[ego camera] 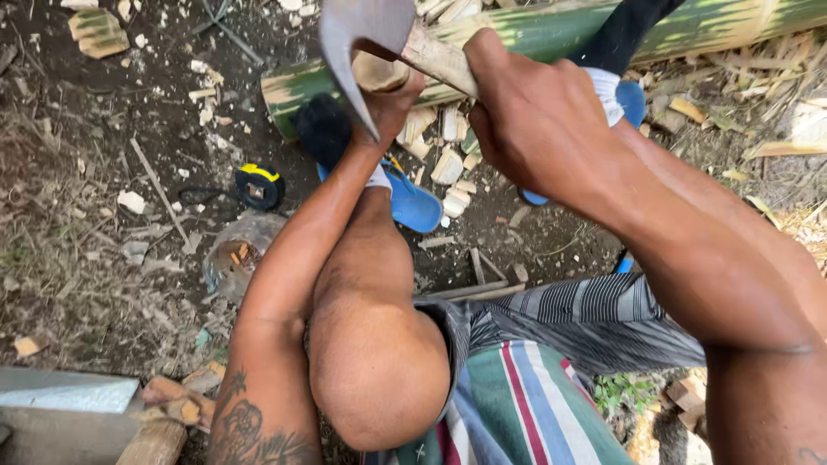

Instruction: The person uses a hammer and a chisel to carve a circular hole into a large bamboo stalk. They repeatedly strike the chisel to remove material, then use a pencil to mark the bamboo surface before continuing the carving process.

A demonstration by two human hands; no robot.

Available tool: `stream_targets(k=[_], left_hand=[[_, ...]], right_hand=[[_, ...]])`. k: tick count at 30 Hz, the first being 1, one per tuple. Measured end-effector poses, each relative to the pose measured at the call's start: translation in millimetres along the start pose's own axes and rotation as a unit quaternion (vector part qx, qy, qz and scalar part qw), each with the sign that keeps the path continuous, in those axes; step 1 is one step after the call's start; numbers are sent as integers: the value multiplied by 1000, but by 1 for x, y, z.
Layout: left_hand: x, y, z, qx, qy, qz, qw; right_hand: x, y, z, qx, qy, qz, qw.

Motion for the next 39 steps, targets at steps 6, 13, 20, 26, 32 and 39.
stream_targets(k=[6,13,20,26,32,39], left_hand=[[6,-2,-3,-25,-22,-111,993],[18,-15,-2,-116,131,109,979],[35,-3,3,-56,-40,-22,997],[30,0,1,-60,-100,11,993],[24,25,-32,151,98,35,983],[42,10,13,-123,-79,10,989]], right_hand=[[-9,-4,10,102,-24,-70,992],[24,-59,8,-54,-46,-16,997],[-5,-7,34,140,-52,-106,983],[31,-104,23,-50,-56,3,997],[19,-48,54,81,-116,-135,981],[10,-55,48,81,-93,-111,986]])
Point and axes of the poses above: each hand's wrist, its own z-axis away from the middle knuckle, its own y-axis out of the back of the hand, x = y × z, the point moved 3 cm from there along -z, towards the middle knuckle, and after that the axes turned 3 degrees about -x, right-handed, at the moved point
